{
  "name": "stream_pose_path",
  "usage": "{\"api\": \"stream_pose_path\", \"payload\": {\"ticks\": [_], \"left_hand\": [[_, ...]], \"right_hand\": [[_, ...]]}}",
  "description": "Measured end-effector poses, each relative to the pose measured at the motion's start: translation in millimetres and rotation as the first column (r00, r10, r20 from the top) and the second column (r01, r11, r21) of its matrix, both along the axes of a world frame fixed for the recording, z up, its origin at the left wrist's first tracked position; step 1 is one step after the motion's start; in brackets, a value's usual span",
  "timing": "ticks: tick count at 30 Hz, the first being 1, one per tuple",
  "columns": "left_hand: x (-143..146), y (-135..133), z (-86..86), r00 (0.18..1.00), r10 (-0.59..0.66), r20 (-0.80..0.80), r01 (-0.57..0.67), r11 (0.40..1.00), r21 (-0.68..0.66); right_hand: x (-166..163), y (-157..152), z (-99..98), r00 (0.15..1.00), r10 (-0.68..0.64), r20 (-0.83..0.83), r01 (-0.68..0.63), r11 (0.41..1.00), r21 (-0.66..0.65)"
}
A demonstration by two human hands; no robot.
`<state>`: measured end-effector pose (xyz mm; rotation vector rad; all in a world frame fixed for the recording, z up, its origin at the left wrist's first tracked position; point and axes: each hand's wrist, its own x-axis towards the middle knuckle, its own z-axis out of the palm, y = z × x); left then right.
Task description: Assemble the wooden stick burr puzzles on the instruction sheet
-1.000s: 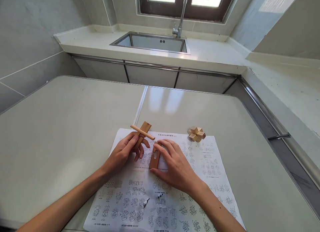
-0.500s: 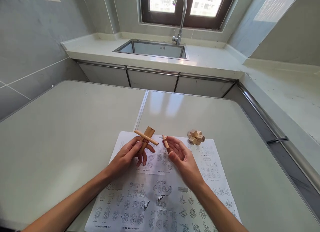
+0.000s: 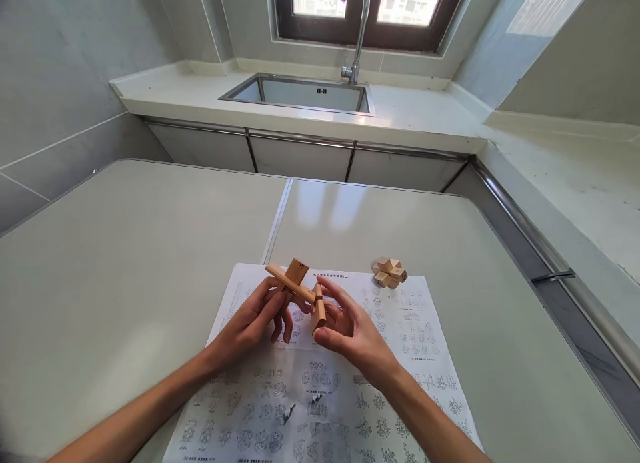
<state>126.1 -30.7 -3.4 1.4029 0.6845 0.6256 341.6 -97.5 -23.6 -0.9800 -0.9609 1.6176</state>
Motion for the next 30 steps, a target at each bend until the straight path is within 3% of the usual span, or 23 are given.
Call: {"api": "stream_pose_path", "payload": {"ticks": [7,11,19,30], "left_hand": [[-2,-4,-3.9,0.984,-0.003,-0.176,0.051,0.962,0.267],[-3,-4,-4.2,0.977,0.029,-0.211,0.047,0.937,0.347],[-3,-3,1.8,0.983,0.011,-0.184,0.057,0.931,0.361],[-8,1,0.7,0.983,-0.007,-0.184,0.092,0.884,0.458]], "right_hand": [[-2,-2,-2.1,0.999,-0.016,-0.041,0.014,0.999,-0.049],[2,-1,-0.9,0.999,-0.046,0.016,0.046,0.998,-0.049],[6,-3,-5.1,0.989,0.03,0.146,-0.049,0.991,0.125],[5,-6,2.7,0.961,0.121,0.248,-0.161,0.976,0.148]]}}
